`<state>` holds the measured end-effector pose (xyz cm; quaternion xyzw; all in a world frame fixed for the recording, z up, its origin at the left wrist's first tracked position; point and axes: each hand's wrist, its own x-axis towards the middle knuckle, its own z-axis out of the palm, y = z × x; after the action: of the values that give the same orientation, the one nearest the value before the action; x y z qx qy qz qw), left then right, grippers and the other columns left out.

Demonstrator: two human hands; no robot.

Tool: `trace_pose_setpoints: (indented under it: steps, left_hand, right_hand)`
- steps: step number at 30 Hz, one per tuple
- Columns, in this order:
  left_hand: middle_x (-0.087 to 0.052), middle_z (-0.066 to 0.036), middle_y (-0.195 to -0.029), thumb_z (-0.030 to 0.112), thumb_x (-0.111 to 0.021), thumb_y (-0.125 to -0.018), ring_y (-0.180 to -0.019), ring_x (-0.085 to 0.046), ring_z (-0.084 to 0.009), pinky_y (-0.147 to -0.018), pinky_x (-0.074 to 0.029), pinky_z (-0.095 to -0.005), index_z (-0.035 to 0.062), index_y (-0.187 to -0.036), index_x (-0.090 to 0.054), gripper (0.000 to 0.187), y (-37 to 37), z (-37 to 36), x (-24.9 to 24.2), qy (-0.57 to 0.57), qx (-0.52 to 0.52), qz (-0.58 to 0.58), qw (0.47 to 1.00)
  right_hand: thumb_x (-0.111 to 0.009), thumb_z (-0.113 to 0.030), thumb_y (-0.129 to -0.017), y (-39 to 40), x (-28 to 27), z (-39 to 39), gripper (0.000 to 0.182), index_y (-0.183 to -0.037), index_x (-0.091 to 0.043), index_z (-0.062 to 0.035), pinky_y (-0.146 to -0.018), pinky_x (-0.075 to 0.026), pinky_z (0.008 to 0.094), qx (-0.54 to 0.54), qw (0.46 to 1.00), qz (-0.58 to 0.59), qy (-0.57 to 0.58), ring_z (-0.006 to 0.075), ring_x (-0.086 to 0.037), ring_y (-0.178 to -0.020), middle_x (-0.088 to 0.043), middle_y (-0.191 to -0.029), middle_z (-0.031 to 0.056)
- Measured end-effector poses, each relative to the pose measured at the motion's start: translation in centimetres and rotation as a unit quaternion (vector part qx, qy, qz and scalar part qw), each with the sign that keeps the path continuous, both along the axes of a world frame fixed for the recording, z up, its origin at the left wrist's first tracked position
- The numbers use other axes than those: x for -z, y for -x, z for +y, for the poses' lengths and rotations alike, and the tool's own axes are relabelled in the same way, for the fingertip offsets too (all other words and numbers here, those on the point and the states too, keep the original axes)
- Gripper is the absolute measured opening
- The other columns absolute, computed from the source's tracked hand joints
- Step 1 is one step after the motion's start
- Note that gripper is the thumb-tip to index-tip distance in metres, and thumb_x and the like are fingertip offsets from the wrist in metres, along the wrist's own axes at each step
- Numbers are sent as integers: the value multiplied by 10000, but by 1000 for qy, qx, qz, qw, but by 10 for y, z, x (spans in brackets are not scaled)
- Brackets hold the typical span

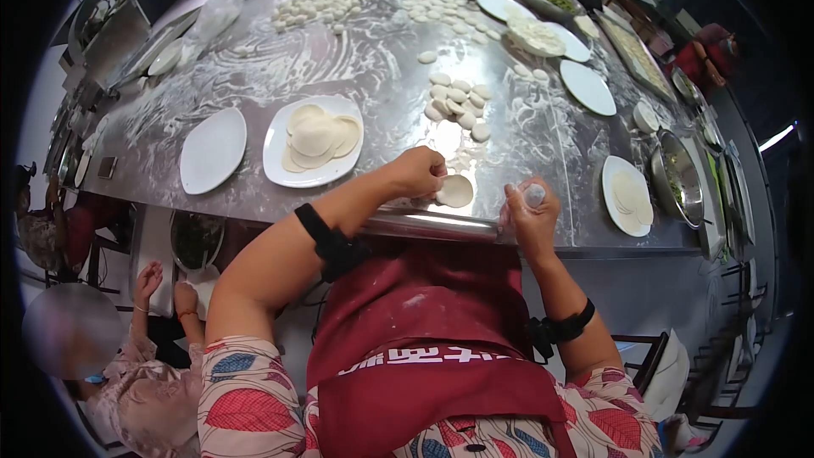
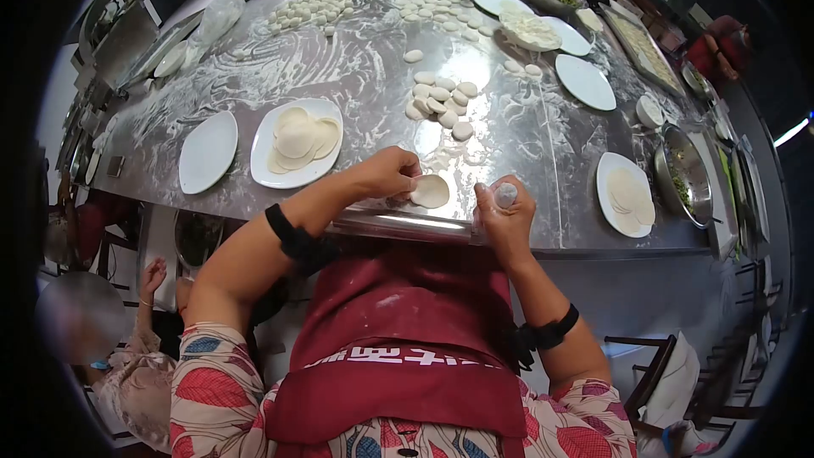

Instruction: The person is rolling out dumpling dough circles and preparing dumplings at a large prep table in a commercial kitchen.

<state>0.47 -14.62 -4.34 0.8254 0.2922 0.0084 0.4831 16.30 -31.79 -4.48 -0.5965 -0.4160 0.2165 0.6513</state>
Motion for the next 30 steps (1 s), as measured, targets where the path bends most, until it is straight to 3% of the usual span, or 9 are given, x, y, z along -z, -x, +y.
trace_pose_setpoints:
  steps: [1, 5, 10, 16, 20, 24, 25, 28, 30]
  left_hand:
    - [-650, -161, -781, 133, -625, -768, -735, -620, -247, -685, -470, -349, 4, -896, -645, 183, 3, -2, 2, 74, -8, 6, 997]
    - [-647, -171, -781, 163, -599, -795, -735, -613, -269, -694, -465, -356, 4, -887, -647, 189, -13, -1, -6, -177, 29, 19, 984]
    - [-647, -160, -780, 164, -619, -774, -716, -607, -244, -680, -464, -341, 3, -872, -650, 190, -24, 0, 3, -123, 28, -24, 992]
    - [-646, -133, -765, 154, -637, -746, -707, -597, -213, -672, -461, -328, 4, -876, -638, 198, -8, -3, -6, -57, 56, -8, 997]
    - [-639, -200, -809, 210, -613, -776, -742, -612, -301, -688, -461, -366, -8, -886, -636, 245, -29, 5, 1, -179, 18, 14, 983]
    - [-632, -215, -817, 200, -597, -777, -777, -614, -329, -706, -461, -383, -9, -894, -639, 242, -24, -3, -3, -193, 73, -4, 978]
    - [-635, -203, -802, 195, -608, -776, -745, -617, -314, -687, -466, -372, -3, -891, -639, 231, -21, -1, 6, -225, 60, -16, 972]
    - [-638, -187, -776, 203, -616, -779, -703, -615, -299, -662, -468, -360, 8, -894, -642, 228, -9, -4, 1, -40, 0, 5, 999]
    - [-635, -170, -729, 233, -610, -807, -669, -611, -272, -645, -465, -358, 1, -880, -649, 246, -8, -10, -3, -82, 13, -3, 997]
  right_hand:
    - [-667, -81, -791, -3, 2, 5, 240, -662, -469, -39, -390, -371, 245, 34, 998, -59, 15, 87, -486, -414, -499, -491, 14]
    - [-659, -105, -796, -19, -5, 76, 239, -664, -475, -27, -391, -375, 251, 44, 995, -94, 12, 94, -488, -408, -506, -496, 29]
    - [-660, -94, -789, -9, -20, 55, 194, -693, -510, -16, -387, -380, 260, 55, 987, -148, 22, 102, -506, -415, -540, -525, 39]
    - [-661, -87, -786, -8, -10, 28, 177, -718, -520, -6, -385, -379, 260, 52, 993, -96, 50, 99, -509, -434, -550, -535, 46]
    - [-673, -116, -784, -22, -3, 93, 225, -691, -501, -3, -383, -368, 269, 27, 997, -73, 13, 103, -486, -404, -512, -495, 40]
    - [-668, -100, -791, -21, -1, 51, 214, -691, -500, -15, -382, -375, 266, 58, 984, -169, 5, 103, -497, -401, -533, -500, 50]
    - [-662, -92, -795, -9, -5, 26, 205, -695, -500, -17, -383, -375, 263, 49, 991, -125, 27, 100, -502, -410, -535, -503, 47]
    - [-653, -82, -802, -6, -6, 16, 192, -704, -501, -18, -382, -374, 254, 43, 994, -90, 39, 93, -508, -426, -537, -510, 38]
    - [-661, -84, -799, -7, -11, 33, 217, -688, -484, -26, -381, -368, 250, 57, 994, -85, 39, 84, -502, -430, -525, -510, 30]
